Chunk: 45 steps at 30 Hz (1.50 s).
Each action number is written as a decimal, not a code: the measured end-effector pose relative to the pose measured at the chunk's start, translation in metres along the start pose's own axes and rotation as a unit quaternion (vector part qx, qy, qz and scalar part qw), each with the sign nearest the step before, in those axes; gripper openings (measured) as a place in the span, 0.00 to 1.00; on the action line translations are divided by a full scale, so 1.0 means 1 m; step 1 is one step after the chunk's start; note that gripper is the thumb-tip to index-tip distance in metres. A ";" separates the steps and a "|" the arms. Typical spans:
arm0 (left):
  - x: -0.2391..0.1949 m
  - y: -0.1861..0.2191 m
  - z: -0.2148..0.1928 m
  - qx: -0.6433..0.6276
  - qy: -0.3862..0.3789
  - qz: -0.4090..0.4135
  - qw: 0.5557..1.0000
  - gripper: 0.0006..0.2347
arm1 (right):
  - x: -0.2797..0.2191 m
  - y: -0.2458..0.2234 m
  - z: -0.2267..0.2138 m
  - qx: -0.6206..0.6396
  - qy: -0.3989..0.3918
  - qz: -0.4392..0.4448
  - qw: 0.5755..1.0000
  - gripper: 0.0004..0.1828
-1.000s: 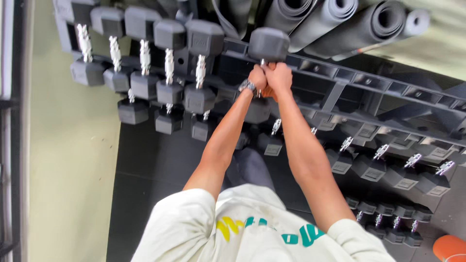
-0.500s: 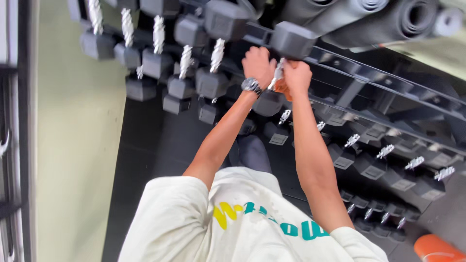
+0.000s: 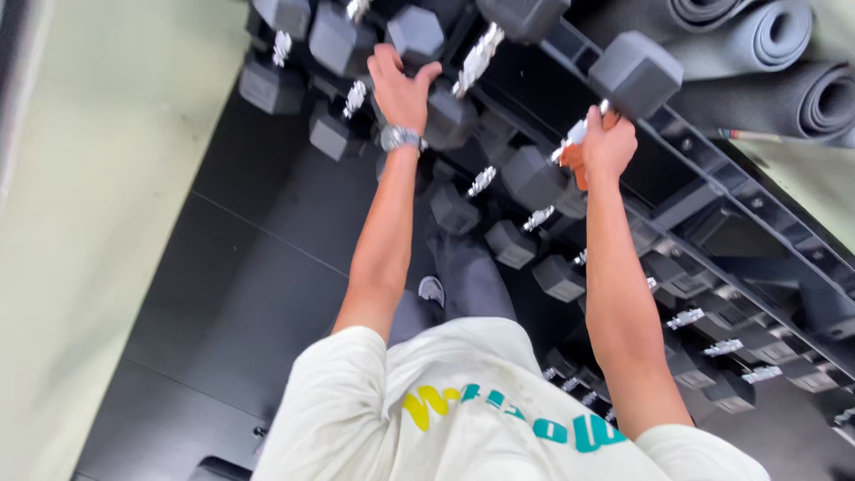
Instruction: The person wipes a rack of dumbbells with an orange cloth. They systematically clean the handles and weights of each dumbbell, moving along the rack from one end to the other.
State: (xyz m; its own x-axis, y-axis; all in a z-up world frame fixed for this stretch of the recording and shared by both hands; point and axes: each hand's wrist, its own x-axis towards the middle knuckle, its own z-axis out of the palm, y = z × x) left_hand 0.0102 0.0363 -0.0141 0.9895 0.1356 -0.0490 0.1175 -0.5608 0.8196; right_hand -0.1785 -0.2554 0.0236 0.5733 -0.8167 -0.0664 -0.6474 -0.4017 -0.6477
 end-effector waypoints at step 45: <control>0.098 0.048 0.000 0.382 -0.321 0.172 0.849 0.46 | -0.213 -0.131 0.320 0.219 -0.096 0.134 0.962 0.28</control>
State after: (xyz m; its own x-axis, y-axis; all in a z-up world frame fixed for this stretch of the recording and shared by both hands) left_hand 0.1131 0.0224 0.0201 0.7894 -0.4787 -0.3843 -0.4101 -0.8770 0.2503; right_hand -0.0553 0.1041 -0.1201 0.5244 -0.7582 -0.3876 -0.5351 0.0606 -0.8426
